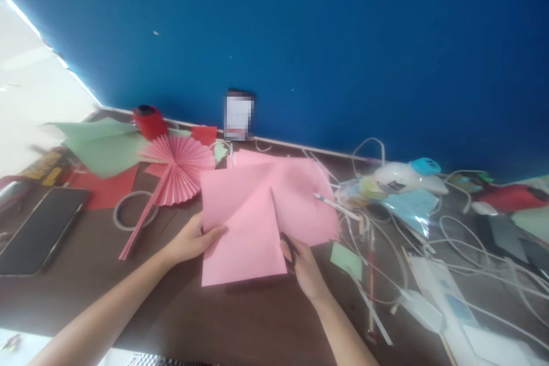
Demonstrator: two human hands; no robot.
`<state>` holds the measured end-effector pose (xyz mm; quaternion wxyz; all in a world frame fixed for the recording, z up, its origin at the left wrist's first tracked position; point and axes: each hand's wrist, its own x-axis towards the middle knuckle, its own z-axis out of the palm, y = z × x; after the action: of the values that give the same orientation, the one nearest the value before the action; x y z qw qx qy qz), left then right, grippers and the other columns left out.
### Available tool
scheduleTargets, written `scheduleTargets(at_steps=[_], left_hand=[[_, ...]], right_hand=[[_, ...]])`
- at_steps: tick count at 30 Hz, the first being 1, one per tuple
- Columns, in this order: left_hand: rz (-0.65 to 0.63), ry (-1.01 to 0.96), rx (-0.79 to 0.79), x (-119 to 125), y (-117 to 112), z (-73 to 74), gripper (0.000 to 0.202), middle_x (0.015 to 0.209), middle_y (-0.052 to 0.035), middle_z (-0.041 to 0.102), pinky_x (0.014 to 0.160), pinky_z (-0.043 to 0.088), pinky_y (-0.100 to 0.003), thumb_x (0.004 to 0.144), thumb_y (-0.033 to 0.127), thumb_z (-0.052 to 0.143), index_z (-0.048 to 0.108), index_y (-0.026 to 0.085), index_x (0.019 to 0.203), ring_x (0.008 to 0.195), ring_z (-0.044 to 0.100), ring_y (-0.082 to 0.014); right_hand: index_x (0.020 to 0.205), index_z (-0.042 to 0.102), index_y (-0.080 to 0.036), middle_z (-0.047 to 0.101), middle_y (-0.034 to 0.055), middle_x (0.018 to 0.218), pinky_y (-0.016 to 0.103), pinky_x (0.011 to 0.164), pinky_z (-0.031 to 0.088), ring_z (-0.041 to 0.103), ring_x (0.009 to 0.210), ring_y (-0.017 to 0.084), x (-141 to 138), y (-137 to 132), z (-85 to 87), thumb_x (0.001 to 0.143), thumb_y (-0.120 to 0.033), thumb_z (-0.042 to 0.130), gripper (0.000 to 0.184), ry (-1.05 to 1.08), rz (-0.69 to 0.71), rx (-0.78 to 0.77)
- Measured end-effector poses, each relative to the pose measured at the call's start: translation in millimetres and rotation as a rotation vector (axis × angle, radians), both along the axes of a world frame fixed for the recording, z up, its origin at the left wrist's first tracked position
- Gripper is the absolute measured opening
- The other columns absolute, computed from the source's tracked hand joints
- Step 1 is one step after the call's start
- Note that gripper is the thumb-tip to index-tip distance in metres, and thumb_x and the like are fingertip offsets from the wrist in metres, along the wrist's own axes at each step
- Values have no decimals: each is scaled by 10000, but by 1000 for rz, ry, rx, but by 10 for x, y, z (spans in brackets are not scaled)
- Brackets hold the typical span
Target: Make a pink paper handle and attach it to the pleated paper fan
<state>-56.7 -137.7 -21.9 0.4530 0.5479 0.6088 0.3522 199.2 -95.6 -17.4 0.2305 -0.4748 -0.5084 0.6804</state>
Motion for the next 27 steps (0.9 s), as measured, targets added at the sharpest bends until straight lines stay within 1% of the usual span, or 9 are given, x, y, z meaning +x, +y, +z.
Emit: scheduleTargets(at_steps=[4, 7, 13, 18, 22, 25, 27], left_hand=[[7, 13, 9, 5, 3, 5, 249, 848, -31, 634, 676, 475, -248, 789, 346, 519, 557, 148, 936, 744, 590, -151], [4, 4, 16, 6, 7, 10, 251, 844, -33, 631, 684, 477, -258, 785, 344, 520, 560, 145, 931, 752, 589, -158], [-1, -1, 12, 1, 9, 8, 239, 849, -34, 634, 686, 477, -258, 788, 339, 523, 561, 150, 929, 763, 592, -162], [3, -4, 14, -1, 10, -10, 233, 846, -33, 634, 681, 476, -253, 785, 332, 530, 558, 154, 933, 762, 592, -161], [5, 6, 13, 1, 5, -22, 211, 813, -25, 624, 661, 470, -235, 785, 331, 536, 563, 153, 895, 735, 586, -148], [-38, 5, -9, 8, -9, -29, 220, 807, -26, 616, 661, 468, -235, 793, 341, 528, 573, 146, 886, 729, 583, -145], [-65, 1, -17, 14, -16, -34, 238, 817, -32, 616, 672, 470, -244, 798, 346, 522, 579, 142, 907, 735, 579, -147]], right_hand=[[993, 638, -133, 596, 25, 720, 250, 584, 432, 522, 664, 165, -3, 6, 13, 764, -495, 563, 435, -23, 4, -2], [971, 643, -130, 595, 26, 724, 244, 573, 426, 527, 680, 170, -6, 11, 24, 754, -500, 571, 435, -26, 7, -3], [928, 648, -134, 574, 19, 708, 239, 569, 417, 521, 695, 172, -5, 24, 52, 755, -496, 568, 410, -46, 16, 29], [884, 632, -146, 567, 22, 727, 232, 561, 409, 514, 708, 172, -3, 29, 49, 754, -488, 573, 370, -42, 18, 23], [722, 581, -155, 493, -14, 631, 205, 506, 354, 441, 592, 117, 8, 2, -24, 754, -479, 583, 325, -3, -31, 37], [635, 506, -172, 377, -56, 528, 196, 444, 284, 326, 477, 79, 19, -18, -78, 751, -508, 575, 361, 12, -87, 15], [604, 476, -181, 329, -67, 496, 202, 426, 257, 279, 447, 76, 23, -21, -96, 748, -531, 563, 388, 7, -83, 23]])
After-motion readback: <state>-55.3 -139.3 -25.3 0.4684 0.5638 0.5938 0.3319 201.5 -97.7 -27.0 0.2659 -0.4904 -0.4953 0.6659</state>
